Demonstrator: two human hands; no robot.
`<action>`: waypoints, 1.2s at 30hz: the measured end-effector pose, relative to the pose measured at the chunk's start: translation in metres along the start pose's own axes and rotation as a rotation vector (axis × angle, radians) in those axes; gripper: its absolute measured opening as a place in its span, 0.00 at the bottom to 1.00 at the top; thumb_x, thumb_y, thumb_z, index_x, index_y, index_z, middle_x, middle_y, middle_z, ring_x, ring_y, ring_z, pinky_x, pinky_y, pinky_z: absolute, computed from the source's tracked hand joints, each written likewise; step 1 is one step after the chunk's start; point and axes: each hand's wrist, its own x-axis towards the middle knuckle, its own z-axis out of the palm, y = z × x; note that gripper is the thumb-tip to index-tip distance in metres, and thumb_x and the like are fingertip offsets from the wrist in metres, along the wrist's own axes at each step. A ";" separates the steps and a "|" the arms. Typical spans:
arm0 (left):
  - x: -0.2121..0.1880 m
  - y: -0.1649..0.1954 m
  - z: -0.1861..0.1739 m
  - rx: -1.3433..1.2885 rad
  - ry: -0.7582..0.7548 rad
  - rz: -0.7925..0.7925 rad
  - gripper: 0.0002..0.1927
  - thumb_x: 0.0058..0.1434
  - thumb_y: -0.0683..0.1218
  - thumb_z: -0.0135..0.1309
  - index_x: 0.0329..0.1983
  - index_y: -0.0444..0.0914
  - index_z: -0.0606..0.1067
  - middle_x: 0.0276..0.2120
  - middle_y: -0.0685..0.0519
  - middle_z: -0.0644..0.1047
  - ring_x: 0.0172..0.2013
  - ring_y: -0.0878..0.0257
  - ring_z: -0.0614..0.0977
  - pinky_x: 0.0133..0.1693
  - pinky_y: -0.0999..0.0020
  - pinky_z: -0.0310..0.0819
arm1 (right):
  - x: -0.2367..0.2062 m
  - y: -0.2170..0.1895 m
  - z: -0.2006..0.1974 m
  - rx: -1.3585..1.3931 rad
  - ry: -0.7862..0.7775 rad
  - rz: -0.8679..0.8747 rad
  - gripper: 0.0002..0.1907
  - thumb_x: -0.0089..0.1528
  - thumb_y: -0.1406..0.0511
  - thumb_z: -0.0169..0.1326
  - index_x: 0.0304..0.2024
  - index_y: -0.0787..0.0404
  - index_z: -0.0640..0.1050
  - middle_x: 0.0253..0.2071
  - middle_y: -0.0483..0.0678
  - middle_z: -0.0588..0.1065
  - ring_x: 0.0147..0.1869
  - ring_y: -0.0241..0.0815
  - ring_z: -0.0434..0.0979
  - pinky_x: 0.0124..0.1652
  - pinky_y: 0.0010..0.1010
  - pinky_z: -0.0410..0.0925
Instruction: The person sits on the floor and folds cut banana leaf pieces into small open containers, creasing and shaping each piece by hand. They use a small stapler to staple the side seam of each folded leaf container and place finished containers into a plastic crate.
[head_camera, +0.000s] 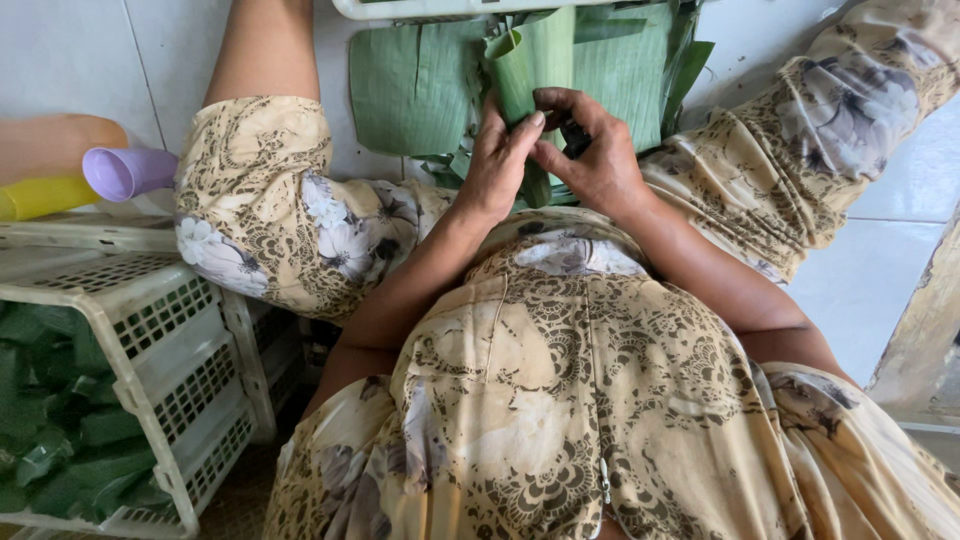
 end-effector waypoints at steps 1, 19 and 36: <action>-0.001 -0.001 0.001 0.096 -0.007 0.028 0.27 0.74 0.42 0.50 0.72 0.36 0.57 0.58 0.48 0.71 0.56 0.63 0.77 0.60 0.67 0.74 | 0.002 0.000 0.003 -0.022 0.024 -0.022 0.24 0.62 0.69 0.66 0.59 0.68 0.74 0.47 0.50 0.79 0.46 0.33 0.76 0.46 0.26 0.73; 0.009 0.043 0.006 0.186 -0.099 -0.127 0.24 0.61 0.38 0.63 0.57 0.33 0.66 0.48 0.49 0.77 0.48 0.62 0.82 0.50 0.65 0.85 | 0.010 0.010 -0.024 0.326 -0.007 0.277 0.20 0.67 0.61 0.62 0.57 0.62 0.74 0.44 0.40 0.78 0.42 0.28 0.75 0.37 0.23 0.69; -0.005 0.042 -0.007 0.646 -0.184 0.365 0.06 0.68 0.37 0.53 0.47 0.35 0.74 0.39 0.55 0.81 0.39 0.68 0.84 0.40 0.75 0.80 | -0.002 0.019 -0.017 0.388 0.042 0.415 0.07 0.69 0.65 0.60 0.42 0.61 0.76 0.34 0.40 0.74 0.33 0.28 0.72 0.30 0.22 0.68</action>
